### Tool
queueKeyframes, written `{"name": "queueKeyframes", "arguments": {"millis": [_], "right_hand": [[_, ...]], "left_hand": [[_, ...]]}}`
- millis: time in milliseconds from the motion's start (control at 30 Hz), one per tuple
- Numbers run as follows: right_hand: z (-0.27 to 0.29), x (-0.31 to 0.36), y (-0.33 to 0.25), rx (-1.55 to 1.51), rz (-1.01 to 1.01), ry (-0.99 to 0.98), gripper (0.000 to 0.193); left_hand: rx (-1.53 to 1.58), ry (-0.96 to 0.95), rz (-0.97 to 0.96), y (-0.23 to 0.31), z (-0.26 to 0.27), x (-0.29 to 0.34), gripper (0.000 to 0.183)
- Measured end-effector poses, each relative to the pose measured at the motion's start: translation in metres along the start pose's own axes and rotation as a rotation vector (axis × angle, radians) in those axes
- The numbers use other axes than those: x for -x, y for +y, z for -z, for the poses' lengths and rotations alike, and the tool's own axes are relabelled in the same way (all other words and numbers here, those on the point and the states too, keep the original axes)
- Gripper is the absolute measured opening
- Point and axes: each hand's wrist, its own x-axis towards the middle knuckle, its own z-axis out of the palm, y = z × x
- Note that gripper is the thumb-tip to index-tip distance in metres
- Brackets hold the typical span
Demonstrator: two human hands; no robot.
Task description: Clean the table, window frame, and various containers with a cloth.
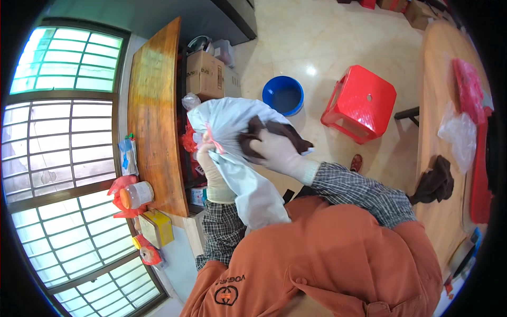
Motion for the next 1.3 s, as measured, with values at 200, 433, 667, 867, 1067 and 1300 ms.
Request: {"name": "queueKeyframes", "arguments": {"millis": [200,433,667,867,1067,1300], "right_hand": [[0.020,0.103,0.113,-0.039,-0.650,-0.205,0.033],[0.045,-0.046,-0.002,-0.162,0.135,0.334,0.023],[0.045,0.077,0.148,0.094,-0.525,-0.183,0.025],[0.127,0.053,0.087,-0.545,-0.643,0.428,0.029],[0.095,0.023,0.090,0.066,-0.184,0.170,0.025],[0.126,0.102,0.162,0.055,-0.646,0.077,0.030]], "left_hand": [[-0.285,-0.127,-0.022,0.000,0.004,-0.021,0.039],[0.034,0.149,-0.060,-0.042,0.102,-0.083,0.011],[-0.323,-0.443,0.057,-0.105,0.065,-0.052,0.024],[-0.613,-0.420,-0.098,-0.069,0.064,-0.039,0.028],[-0.278,-0.722,0.280,-0.068,-0.078,0.006,0.014],[-0.032,-0.838,0.386,-0.089,-0.067,0.029,0.015]]}}
